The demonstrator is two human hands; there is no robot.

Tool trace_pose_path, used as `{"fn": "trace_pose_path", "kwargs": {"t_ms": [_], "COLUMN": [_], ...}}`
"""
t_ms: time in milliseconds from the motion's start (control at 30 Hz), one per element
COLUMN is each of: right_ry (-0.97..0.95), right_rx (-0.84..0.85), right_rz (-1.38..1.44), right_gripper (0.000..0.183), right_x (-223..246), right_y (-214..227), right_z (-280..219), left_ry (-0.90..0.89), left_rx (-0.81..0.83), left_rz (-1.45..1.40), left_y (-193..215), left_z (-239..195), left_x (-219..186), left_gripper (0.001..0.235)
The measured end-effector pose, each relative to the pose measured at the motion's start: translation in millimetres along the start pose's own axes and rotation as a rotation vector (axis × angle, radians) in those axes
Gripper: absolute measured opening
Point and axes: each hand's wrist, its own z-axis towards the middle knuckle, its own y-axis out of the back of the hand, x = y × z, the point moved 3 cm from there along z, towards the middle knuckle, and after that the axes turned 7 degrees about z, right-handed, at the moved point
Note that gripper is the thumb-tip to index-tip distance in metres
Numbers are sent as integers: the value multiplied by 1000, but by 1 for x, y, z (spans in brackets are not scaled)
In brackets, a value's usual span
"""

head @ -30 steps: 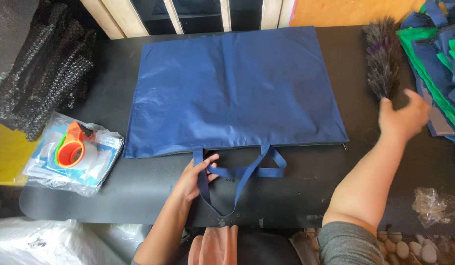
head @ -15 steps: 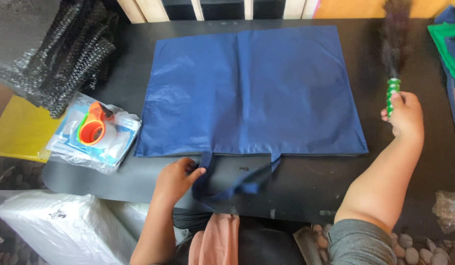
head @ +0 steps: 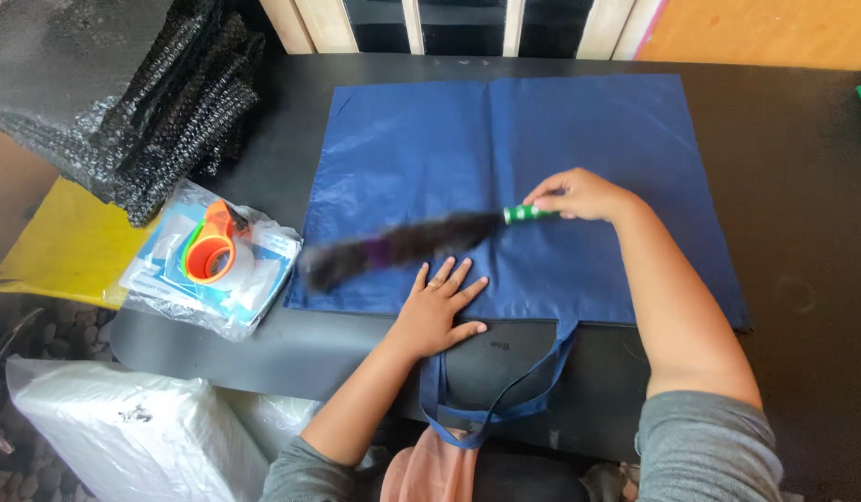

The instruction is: The person cleans a blue tote bag with a feather duster, places a white pillow inside, adds a small card, and then dusts the exterior of the bag again. The task involves cleaning and packing a pillow into a reusable bag.

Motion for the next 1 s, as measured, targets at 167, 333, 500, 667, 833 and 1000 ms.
{"fn": "trace_pose_path", "kwargs": {"t_ms": [167, 333, 500, 667, 833, 1000], "right_ry": [67, 132, 85, 68, 117, 150], "right_rx": [-395, -617, -105, -114, -478, -573], "right_rz": [-212, -292, 258, 175, -151, 55], "right_gripper": [18, 14, 25, 23, 18, 12], "right_x": [-79, -99, -40, -34, -82, -67], "right_y": [40, 36, 24, 27, 40, 35], "right_z": [85, 89, 20, 19, 65, 59], "left_ry": [15, 31, 36, 31, 42, 63], "left_rx": [26, 30, 64, 53, 55, 77], "left_rz": [-54, -65, -84, -103, -98, -127], "left_y": [5, -3, -1, -1, -4, 1], "left_z": [2, 4, 3, 5, 7, 7], "left_x": [3, 7, 4, 6, 6, 7], "left_gripper": [66, 59, 51, 44, 42, 45]}}
